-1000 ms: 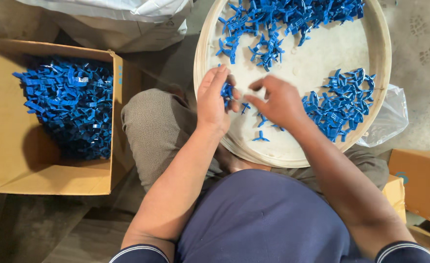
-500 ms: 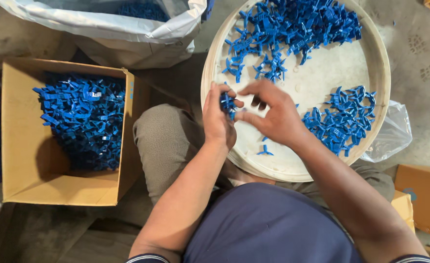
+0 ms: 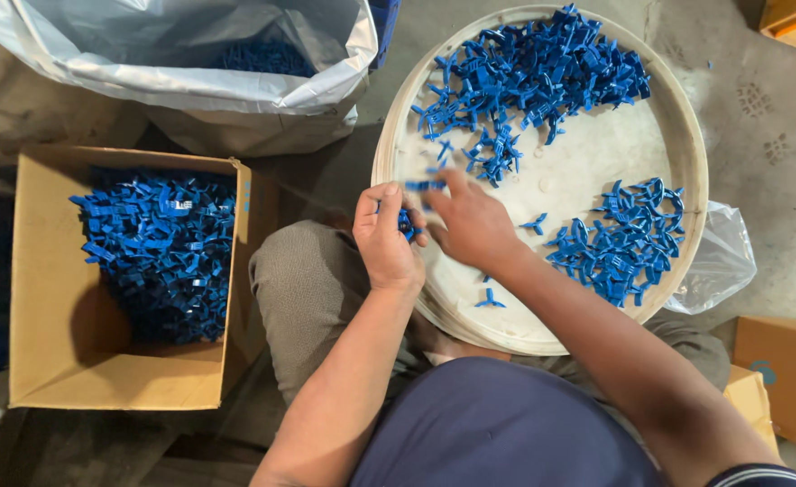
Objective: The person sits on the floor and sorts small blue plastic clips from a white tray into a cardboard box. They pick up clips by hand, separate them, and place them into the box repeatedly.
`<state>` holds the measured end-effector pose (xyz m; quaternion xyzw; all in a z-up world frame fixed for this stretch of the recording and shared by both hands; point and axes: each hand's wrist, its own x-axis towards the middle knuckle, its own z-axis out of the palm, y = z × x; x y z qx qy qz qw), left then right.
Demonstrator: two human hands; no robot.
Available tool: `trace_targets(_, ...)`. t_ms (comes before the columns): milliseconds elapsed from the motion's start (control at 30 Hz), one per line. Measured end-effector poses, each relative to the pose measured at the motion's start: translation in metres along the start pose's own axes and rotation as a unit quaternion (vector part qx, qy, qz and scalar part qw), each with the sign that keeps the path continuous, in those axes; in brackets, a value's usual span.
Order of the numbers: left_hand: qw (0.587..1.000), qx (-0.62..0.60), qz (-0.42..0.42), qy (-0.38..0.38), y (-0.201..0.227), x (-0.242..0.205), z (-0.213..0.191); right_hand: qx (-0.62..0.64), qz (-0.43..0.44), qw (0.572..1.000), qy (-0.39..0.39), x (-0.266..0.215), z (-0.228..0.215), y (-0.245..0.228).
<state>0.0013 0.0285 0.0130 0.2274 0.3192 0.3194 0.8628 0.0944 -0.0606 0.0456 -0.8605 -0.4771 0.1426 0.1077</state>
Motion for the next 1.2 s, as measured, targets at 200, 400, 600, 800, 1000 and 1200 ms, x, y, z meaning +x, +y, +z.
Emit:
trace_targets(200, 1.0, 0.013, 0.009, -0.009, 0.004, -0.003, 0.0, 0.15, -0.01, 0.984, -0.1, -0.056, -0.03, 0.039)
trace_targets(400, 0.999, 0.027, 0.022, -0.011, 0.0, 0.0, 0.002, 0.231, 0.06, 0.966, 0.099, -0.034, -0.036, 0.076)
trace_targets(600, 0.999, 0.03, 0.028, -0.011, 0.002, -0.002, 0.001, 0.061, -0.166, 0.98, 0.09, 0.008, -0.002, 0.026)
trace_targets(800, 0.999, 0.03, 0.024, -0.008, 0.0, 0.001, -0.001, -0.048, -0.075, 0.968, -0.235, -0.012, -0.008, 0.018)
trace_targets(1000, 0.998, 0.054, -0.006, -0.005, -0.01, 0.001, 0.006, -0.013, -0.026, 0.996, 0.088, 0.021, -0.016, 0.039)
trace_targets(1200, 0.995, 0.079, -0.057, -0.018, -0.008, 0.002, 0.003, -0.112, 0.049, 0.992, 0.027, 0.054, 0.009, 0.029)
